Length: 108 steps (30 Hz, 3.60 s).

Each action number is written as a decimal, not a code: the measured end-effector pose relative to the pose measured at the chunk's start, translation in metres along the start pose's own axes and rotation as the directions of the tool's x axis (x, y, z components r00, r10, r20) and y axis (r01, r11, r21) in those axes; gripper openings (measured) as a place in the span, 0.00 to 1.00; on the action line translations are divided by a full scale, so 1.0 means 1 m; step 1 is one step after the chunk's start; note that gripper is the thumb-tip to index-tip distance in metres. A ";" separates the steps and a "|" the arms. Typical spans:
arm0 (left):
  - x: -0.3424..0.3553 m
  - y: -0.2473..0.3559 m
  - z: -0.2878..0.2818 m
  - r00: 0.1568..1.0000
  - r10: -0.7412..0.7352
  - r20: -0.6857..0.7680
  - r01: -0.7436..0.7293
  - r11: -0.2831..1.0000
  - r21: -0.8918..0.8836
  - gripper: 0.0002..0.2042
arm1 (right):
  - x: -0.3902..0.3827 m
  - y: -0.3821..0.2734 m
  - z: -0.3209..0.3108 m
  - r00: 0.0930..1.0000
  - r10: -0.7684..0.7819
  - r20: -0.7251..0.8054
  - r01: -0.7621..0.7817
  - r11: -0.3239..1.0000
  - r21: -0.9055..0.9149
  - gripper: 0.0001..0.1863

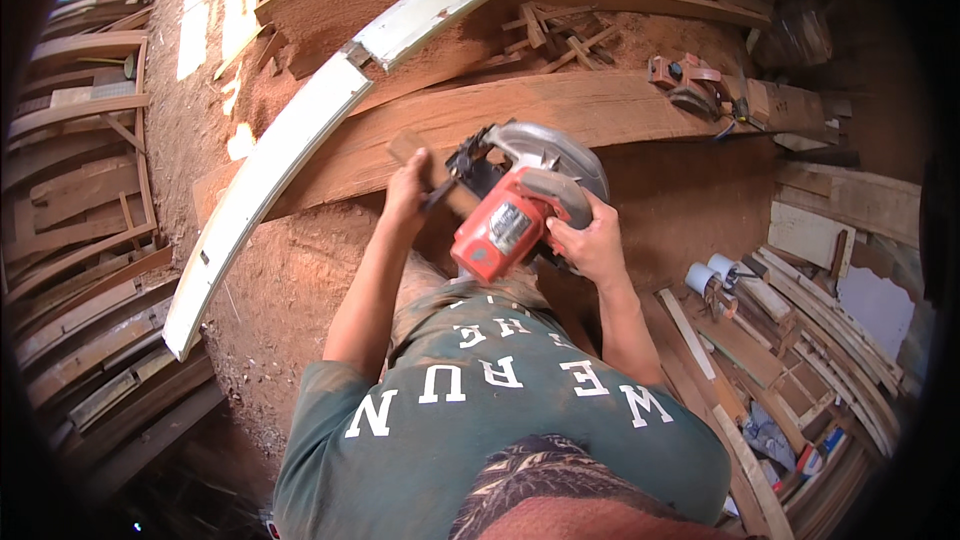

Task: The person measures and marks a long white wooden plank with a tape measure and pencil. They then use a circular saw to cut the plank into smaller sections. The person also measures and stacks other wooden planks against a wall.

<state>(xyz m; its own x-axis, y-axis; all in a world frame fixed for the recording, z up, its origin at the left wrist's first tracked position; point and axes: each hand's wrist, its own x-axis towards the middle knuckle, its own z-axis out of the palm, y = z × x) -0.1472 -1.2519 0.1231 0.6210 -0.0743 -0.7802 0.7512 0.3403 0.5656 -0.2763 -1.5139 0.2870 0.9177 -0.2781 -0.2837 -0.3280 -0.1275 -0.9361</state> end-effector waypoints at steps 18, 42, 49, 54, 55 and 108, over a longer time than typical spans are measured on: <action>0.064 0.078 0.170 0.940 0.037 0.338 -0.029 0.999 -0.028 0.42 | -0.012 0.068 -0.080 0.824 0.337 -0.455 -0.364 0.931 0.031 0.14; 0.082 0.200 -0.374 0.937 0.345 -0.051 0.196 -0.401 0.895 0.76 | 0.075 0.005 0.134 0.969 0.240 0.056 -0.217 0.939 -0.266 0.21; 0.063 0.214 -0.372 0.937 0.347 0.042 0.085 -0.344 0.935 0.69 | 0.114 -0.022 0.205 0.962 0.234 0.143 -0.182 0.935 -0.303 0.20; 0.033 0.209 -0.406 0.932 0.362 0.012 0.114 -0.324 0.939 0.69 | 0.126 -0.028 0.233 0.975 0.109 0.195 -0.037 0.939 -0.341 0.18; 0.029 0.206 -0.419 0.929 0.370 -0.005 0.126 -0.302 0.945 0.69 | 0.126 -0.031 0.238 0.975 0.101 0.198 -0.026 0.937 -0.349 0.18; 0.149 0.189 -0.379 0.419 0.725 -0.547 0.181 0.524 0.832 0.32 | 0.219 -0.086 0.442 0.597 -0.246 0.763 0.539 0.828 -0.155 0.16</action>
<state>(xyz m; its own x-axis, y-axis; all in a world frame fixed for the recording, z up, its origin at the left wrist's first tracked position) 0.0024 -0.8435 0.0124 0.6821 0.7285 -0.0629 0.6919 -0.6152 0.3779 0.0518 -1.1429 0.2136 0.7998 0.5921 -0.0981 0.1887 -0.4032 -0.8954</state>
